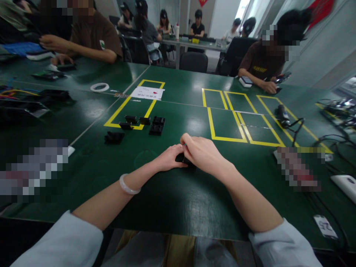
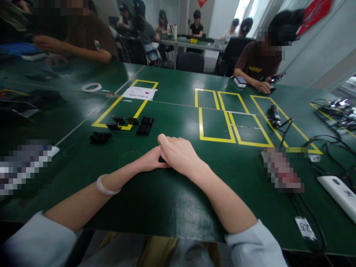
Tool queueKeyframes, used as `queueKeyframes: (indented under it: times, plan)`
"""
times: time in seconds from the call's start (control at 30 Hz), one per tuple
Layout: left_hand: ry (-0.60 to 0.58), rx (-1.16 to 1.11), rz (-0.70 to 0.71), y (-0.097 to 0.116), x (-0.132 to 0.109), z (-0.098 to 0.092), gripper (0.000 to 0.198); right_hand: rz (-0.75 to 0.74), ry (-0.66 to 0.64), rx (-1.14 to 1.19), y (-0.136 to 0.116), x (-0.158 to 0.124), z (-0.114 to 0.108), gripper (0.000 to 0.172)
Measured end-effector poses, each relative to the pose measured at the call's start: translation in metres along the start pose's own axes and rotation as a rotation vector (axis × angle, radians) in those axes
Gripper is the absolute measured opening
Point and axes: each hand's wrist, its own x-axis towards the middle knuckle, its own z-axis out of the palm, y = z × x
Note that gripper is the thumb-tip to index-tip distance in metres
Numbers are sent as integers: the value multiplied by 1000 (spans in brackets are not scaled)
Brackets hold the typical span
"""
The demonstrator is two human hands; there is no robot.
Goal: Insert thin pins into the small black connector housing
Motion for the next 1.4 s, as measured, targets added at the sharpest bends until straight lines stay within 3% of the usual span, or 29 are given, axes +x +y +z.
queueKeyframes:
  times: [0.13, 0.4, 0.53, 0.73, 1.07, 1.4]
  plan:
    - [-26, -1, 31, -1, 0, 0, 38, 15, -6, -54, 2, 1, 2, 24]
    - [10, -4, 11, -3, 0, 2, 42, 5, 54, 21, 2, 1, 6, 19]
    - [8, -25, 27, -4, 0, 2, 35, 14, 18, -29, 1, 1, 3, 24]
    - [-18, -44, 3, -2, 0, 1, 46, 6, -16, -46, -1, 1, 1, 21]
    - [3, -15, 21, -1, 0, 1, 46, -40, 8, -60, 2, 3, 2, 24]
    - [0, -15, 29, -2, 0, 1, 36, -36, 25, -38, 4, 3, 3, 20]
